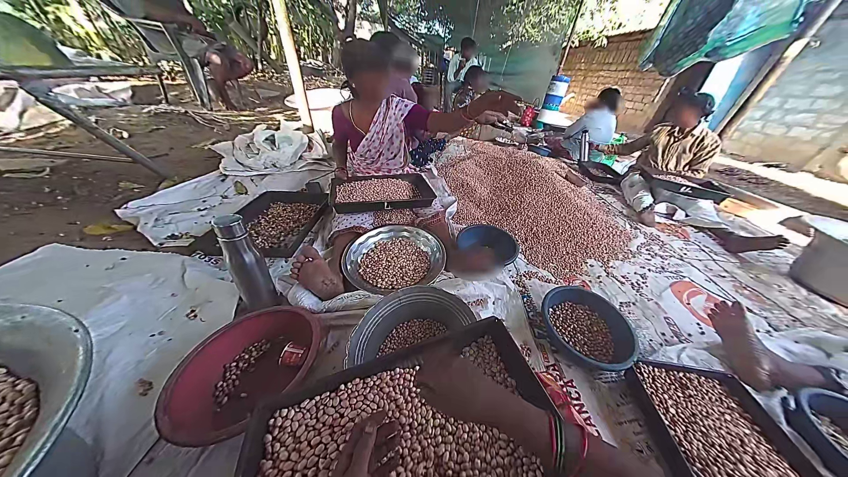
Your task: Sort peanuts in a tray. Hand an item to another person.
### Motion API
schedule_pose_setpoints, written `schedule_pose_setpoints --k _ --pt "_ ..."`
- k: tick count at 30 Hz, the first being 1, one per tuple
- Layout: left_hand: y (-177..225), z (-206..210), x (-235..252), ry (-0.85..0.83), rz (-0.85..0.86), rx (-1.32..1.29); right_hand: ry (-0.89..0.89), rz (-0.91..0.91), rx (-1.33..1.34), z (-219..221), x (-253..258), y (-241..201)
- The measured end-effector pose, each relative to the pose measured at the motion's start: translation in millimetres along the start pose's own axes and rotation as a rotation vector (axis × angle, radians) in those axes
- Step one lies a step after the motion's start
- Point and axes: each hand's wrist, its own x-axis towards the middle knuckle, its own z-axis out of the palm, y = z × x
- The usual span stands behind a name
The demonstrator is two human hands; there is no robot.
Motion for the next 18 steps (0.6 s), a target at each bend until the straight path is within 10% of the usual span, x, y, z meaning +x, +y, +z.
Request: schedule_pose_setpoints --k 8,13,18 --pt "-5.9 -9.9 4.1 0.106 0.243 -0.039 -0.025 0.012 0.076 41.1 75.7 4.6" --pt "-1.0 -10.9 1.6 0.129 0.364 -0.005 0.102 -0.422 -0.052 118.2 -8.3 18.2" --pt "-0.8 -7.1 -0.5 0.098 0.332 -0.034 -0.099 -0.064 -0.118 63.1 -39.6 62.6"
